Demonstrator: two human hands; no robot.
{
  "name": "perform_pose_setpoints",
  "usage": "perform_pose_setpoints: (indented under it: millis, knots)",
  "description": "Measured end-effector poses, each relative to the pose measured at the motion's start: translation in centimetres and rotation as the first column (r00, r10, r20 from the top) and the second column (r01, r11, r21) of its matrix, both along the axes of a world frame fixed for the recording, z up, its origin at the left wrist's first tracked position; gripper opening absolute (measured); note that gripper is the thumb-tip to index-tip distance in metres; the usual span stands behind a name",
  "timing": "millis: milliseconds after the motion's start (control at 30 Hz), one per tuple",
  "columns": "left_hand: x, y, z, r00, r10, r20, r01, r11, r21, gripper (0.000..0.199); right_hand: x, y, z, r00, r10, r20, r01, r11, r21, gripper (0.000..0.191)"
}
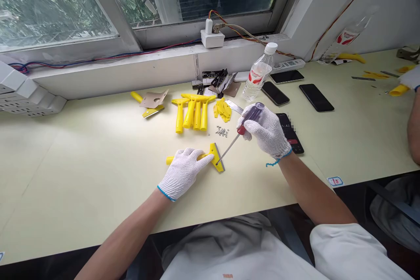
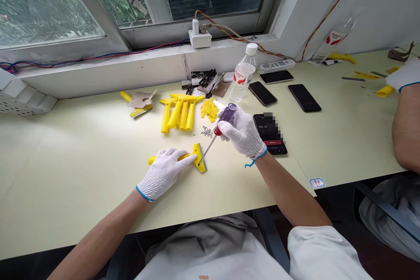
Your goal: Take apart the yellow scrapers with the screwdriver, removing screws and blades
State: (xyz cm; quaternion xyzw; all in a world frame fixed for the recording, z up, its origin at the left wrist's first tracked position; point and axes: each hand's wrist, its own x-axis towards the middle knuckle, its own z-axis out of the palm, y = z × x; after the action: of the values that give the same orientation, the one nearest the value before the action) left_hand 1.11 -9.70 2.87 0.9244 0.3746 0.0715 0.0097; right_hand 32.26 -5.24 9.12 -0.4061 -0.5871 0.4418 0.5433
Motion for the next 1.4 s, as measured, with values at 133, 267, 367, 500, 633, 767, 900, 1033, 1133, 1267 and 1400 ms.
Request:
perform_pose_setpoints:
  millis: [133, 267, 367, 500, 633, 767, 900, 1033, 1133, 1267, 1400]
  knots:
    - [0.0, 0.0, 0.0, 1.000, 0.002, 0.002, -0.002, 1.000, -0.009, 0.074, 0.0, 0.0, 0.1, 1.000, -0.019, 0.006, 0.019, 0.999, 0.035, 0.016]
    - [-0.1, 0.0, -0.2, 0.999, 0.020, 0.035, -0.019, 1.000, -0.020, 0.076, 0.1, 0.0, 0.2, 1.000, -0.022, 0.013, 0.022, 0.999, 0.023, 0.018]
    - [-0.1, 0.0, -0.4, 0.999, 0.037, 0.022, -0.037, 0.999, 0.005, 0.076, 0.0, -0.1, 0.2, 0.999, -0.034, 0.023, 0.034, 0.999, 0.017, 0.018]
    - [-0.1, 0.1, -0.2, 1.000, 0.028, -0.001, -0.028, 1.000, 0.005, 0.073, -0.1, -0.3, 0.3, 0.999, -0.029, 0.022, 0.028, 0.999, 0.037, 0.014]
    - [0.0, 0.1, 0.1, 0.999, 0.025, 0.040, -0.023, 0.999, -0.043, 0.075, 0.0, -1.1, 1.1, 0.999, 0.038, 0.030, -0.040, 0.996, 0.080, 0.016]
    - [0.1, 0.1, 0.2, 0.999, 0.026, 0.038, -0.024, 0.998, -0.050, 0.073, 0.2, -2.4, 2.6, 0.982, 0.103, 0.161, -0.128, 0.980, 0.153, 0.019]
    - [0.1, 0.1, 0.3, 0.999, 0.034, 0.035, -0.032, 0.998, -0.050, 0.073, -0.5, -3.9, 3.5, 0.956, 0.054, 0.290, -0.129, 0.961, 0.246, 0.025]
    - [0.2, 0.1, 0.4, 0.999, 0.036, 0.029, -0.035, 0.998, -0.052, 0.071, -1.8, -5.4, 3.5, 0.924, -0.113, 0.365, -0.041, 0.920, 0.390, 0.037]
    - [0.2, 0.0, 0.4, 0.999, 0.033, 0.024, -0.032, 0.999, -0.042, 0.070, -2.9, -6.2, 4.1, 0.857, -0.253, 0.448, 0.032, 0.895, 0.445, 0.037]
    - [0.2, 0.1, 0.2, 0.999, 0.032, 0.028, -0.032, 0.999, -0.031, 0.069, -3.9, -6.6, 6.5, 0.669, -0.466, 0.578, 0.139, 0.843, 0.520, 0.013]
    - [0.2, 0.2, 0.1, 1.000, 0.019, 0.022, -0.018, 0.999, -0.027, 0.070, -4.2, -6.2, 9.1, 0.500, -0.543, 0.675, 0.045, 0.795, 0.605, 0.039]
